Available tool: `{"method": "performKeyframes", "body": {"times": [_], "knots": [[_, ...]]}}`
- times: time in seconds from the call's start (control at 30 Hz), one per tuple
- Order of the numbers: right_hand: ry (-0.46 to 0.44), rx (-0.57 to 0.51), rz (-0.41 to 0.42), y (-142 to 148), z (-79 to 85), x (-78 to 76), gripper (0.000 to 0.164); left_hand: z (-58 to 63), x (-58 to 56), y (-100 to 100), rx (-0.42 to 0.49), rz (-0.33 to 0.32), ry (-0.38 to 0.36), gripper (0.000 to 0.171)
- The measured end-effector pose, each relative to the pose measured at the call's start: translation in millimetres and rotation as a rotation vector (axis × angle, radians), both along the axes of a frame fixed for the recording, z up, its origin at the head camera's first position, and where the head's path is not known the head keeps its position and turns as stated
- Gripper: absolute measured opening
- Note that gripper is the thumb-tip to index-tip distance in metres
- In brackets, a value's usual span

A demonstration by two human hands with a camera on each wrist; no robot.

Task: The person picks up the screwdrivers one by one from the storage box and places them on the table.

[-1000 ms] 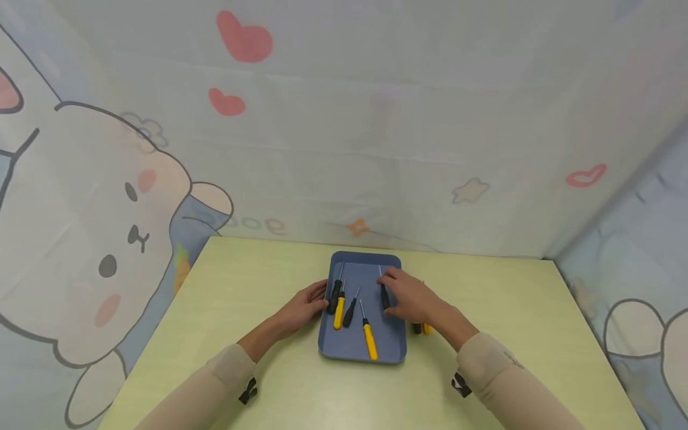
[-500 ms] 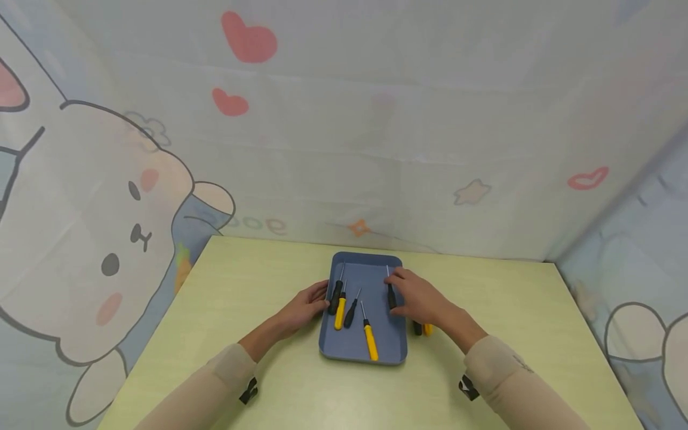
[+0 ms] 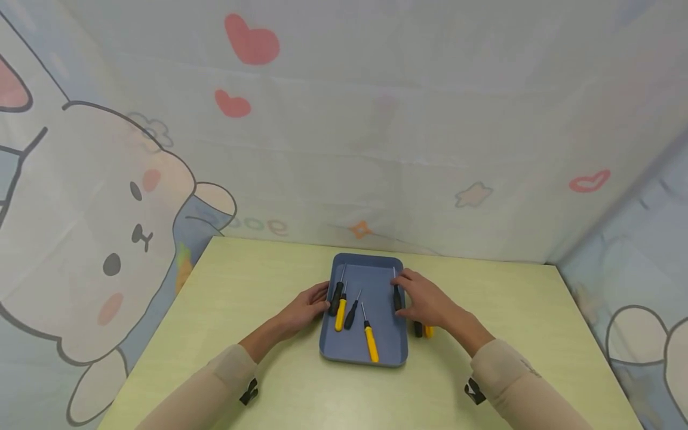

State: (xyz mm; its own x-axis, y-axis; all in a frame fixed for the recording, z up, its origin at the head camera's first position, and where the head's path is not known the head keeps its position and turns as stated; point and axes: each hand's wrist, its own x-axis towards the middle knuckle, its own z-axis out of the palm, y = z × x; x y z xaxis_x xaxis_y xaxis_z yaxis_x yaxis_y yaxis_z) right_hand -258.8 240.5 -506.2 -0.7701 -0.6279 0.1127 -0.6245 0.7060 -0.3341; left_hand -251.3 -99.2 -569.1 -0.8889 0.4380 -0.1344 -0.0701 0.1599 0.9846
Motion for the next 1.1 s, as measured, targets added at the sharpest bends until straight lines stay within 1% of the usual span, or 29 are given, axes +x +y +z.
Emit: {"method": "performKeyframes", "body": {"times": [0.1,0.27,0.47,0.9,1.1], "knots": [[0.005,-0.021,-0.002,3,-0.9,-0.4,0.063,0.4,0.0,0,-0.009,-0.001,-0.008,0.063],[0.017,-0.042,-0.012,8,-2.4,-1.0,0.062,0.3,0.6,0,0.001,0.000,0.002,0.062],[-0.013,-0.032,-0.029,12,-1.3,-1.4,0.060,3.1,3.0,-1,0.015,0.002,0.004,0.062],[0.009,-0.044,-0.025,19,-3.0,-2.8,0.057,-0.7,1.0,0,0.027,0.003,-0.002,0.062],[0.022,-0.046,-0.042,22,-3.6,-2.6,0.060,2.1,2.1,0,0.024,0.002,-0.002,0.062]]}}
